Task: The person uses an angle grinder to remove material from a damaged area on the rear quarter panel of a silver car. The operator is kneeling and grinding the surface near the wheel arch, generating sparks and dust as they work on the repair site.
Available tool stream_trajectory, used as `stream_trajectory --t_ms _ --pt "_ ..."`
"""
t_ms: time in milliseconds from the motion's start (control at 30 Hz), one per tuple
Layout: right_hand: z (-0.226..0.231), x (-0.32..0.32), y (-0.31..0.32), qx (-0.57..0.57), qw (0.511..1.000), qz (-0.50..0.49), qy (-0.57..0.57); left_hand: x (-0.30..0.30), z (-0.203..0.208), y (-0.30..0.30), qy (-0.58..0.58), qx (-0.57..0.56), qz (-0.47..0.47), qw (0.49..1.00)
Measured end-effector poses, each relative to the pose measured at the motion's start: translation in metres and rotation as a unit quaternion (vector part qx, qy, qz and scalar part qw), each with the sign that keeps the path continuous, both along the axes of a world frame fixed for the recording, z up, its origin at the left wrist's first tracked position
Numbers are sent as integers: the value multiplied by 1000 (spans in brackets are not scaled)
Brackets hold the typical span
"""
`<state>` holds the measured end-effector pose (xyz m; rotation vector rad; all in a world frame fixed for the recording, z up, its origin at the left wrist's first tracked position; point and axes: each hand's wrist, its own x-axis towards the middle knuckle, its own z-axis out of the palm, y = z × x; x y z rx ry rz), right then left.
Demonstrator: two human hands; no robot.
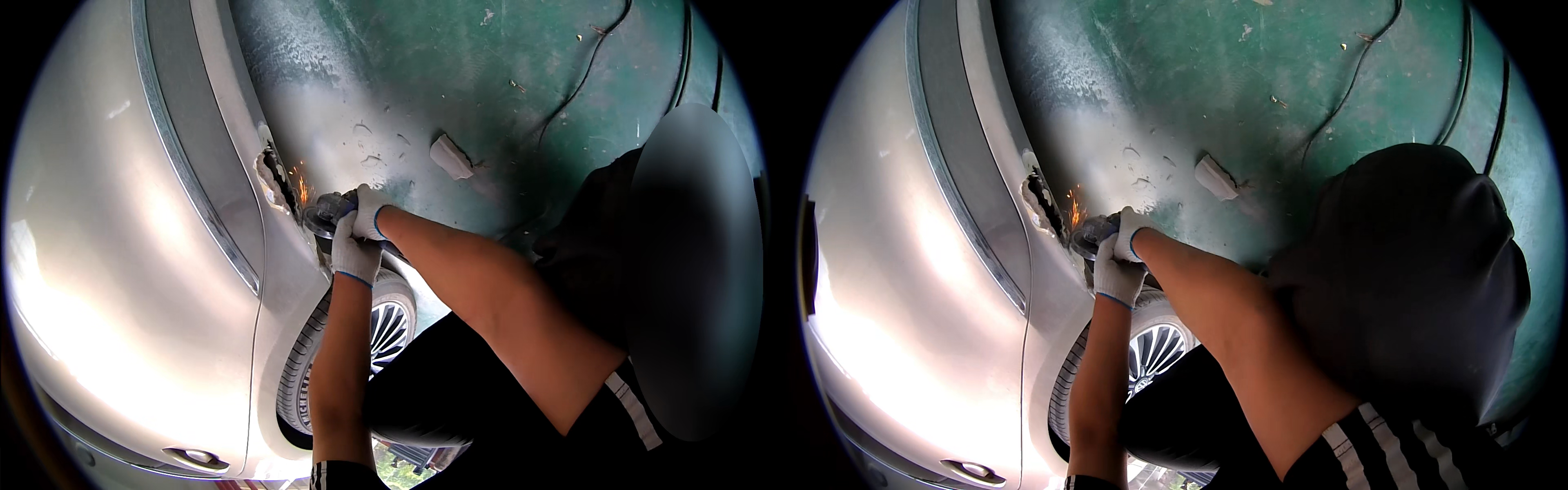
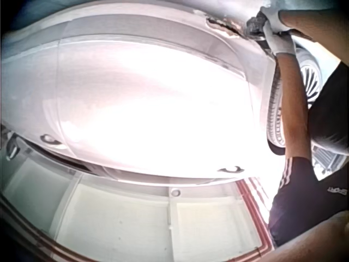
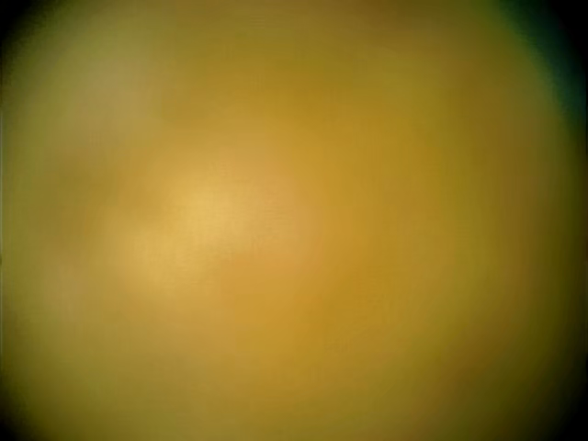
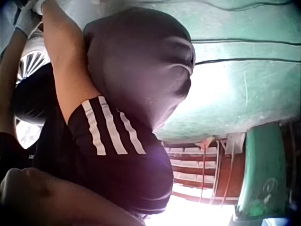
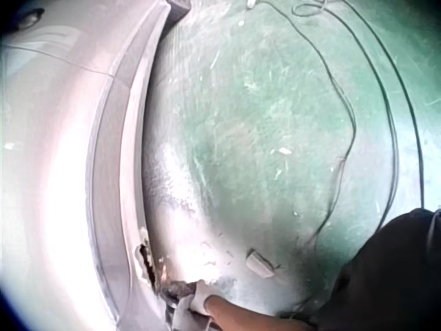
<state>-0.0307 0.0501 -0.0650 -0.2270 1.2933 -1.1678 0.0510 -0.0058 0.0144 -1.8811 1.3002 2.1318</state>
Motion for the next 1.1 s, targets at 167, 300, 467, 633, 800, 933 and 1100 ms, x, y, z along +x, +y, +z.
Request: stream_trajectory --t_ms 167,300,467,633,800,933,1100 --pt "9 -1 8 -1 1000 12 -7 11 2 -2 16 9 29 999" --pt "4 -6 8 -9 999 41 20 7 1 2 4 22 57 998" --pt "12 -5 18 -3 1000 12 1 14 3 -2 22 21 17 999" --pt "12 2 23 -23 1000 17 11 19 8 6 19 32 47 998" --pt "19 11 29 -11 1000 -1 -4 33 12 3 19 35 28 999" --pt "22 18 31 -8 999 -33 -22 20 16 17 19 -6 21 1000" --pt "24 13 32 -5 1000 -4 -15 23 18 16 27 8 16 999"
